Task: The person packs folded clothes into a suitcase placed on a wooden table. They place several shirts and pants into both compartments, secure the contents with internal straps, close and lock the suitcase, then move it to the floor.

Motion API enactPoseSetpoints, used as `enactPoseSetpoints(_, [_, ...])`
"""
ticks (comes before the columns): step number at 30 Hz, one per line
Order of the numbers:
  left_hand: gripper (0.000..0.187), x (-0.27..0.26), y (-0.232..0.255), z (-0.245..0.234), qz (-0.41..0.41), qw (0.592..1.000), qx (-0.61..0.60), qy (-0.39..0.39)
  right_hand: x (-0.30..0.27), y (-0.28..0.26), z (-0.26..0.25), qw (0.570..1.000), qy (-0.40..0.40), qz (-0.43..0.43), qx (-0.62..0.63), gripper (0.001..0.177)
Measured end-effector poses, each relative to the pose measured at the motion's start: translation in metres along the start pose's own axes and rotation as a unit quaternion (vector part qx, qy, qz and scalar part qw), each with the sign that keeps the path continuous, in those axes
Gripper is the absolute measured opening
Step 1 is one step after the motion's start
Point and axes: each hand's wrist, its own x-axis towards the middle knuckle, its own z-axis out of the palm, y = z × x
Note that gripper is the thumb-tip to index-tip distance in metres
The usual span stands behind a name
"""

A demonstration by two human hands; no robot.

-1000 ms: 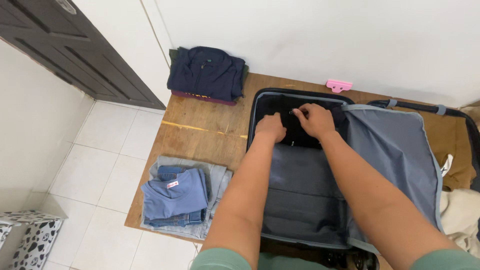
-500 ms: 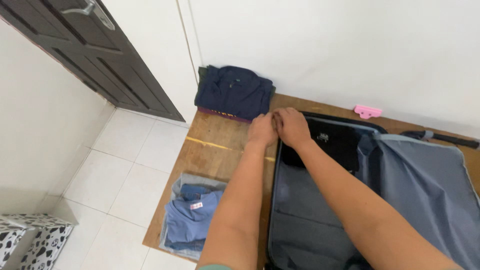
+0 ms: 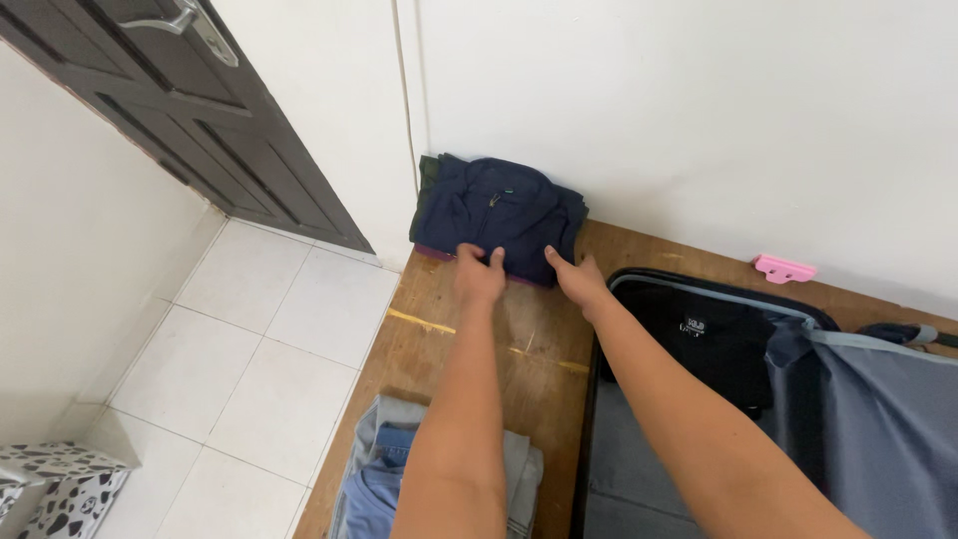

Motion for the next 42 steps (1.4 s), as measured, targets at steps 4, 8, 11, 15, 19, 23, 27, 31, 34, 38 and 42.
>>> enactPoseSetpoints(4, [0.085,0.029,-0.014,0.008,-0.074,0.957,-0.269,0.074,0.007,-0.004,-0.005,0.981,-0.125,0.096,0.115,0.113])
enactPoseSetpoints(8, [0.077,0.039,-0.009,-0.007,-0.248,0.86,-0.442,-0.055,0.016,-0.009,0.004,0.978,-0.111,0.117,0.133,0.111])
enactPoseSetpoints(11, [0.061,0.03,-0.002,-0.016,-0.245,0.852,-0.458,-0.065,0.018,-0.01,0.011,0.98,-0.022,0.12,0.154,0.108])
enactPoseSetpoints(15, [0.05,0.03,0.01,-0.026,-0.229,0.848,-0.475,-0.043,0.018,-0.022,0.019,0.968,0.043,0.09,0.231,0.1])
enactPoseSetpoints(19, [0.049,0.035,0.014,-0.024,-0.123,0.803,-0.582,-0.034,0.016,-0.031,0.014,0.946,0.011,0.122,0.299,0.085])
enactPoseSetpoints(23, [0.046,0.035,0.014,-0.028,-0.097,0.771,-0.626,-0.068,0.011,-0.036,0.009,0.955,0.026,0.101,0.276,0.086])
enactPoseSetpoints(27, [0.048,0.026,0.017,-0.037,-0.119,0.745,-0.647,-0.109,0.004,-0.034,0.004,0.927,-0.037,0.146,0.343,0.076])
enactPoseSetpoints(31, [0.056,0.012,0.023,-0.041,-0.137,0.74,-0.644,-0.138,-0.005,-0.03,-0.005,0.867,-0.112,0.189,0.447,0.068])
enactPoseSetpoints(34, [0.056,-0.003,0.022,-0.052,-0.111,0.753,-0.621,-0.184,-0.019,-0.028,-0.014,0.888,-0.108,0.176,0.411,0.067])
enactPoseSetpoints(38, [0.052,-0.035,0.021,-0.075,-0.041,0.741,-0.632,-0.223,-0.052,-0.035,-0.043,0.899,-0.124,0.154,0.391,0.065])
enactPoseSetpoints(42, [0.055,-0.09,0.025,-0.099,0.038,0.71,-0.654,-0.257,-0.108,-0.033,-0.088,0.833,-0.246,0.101,0.486,0.062])
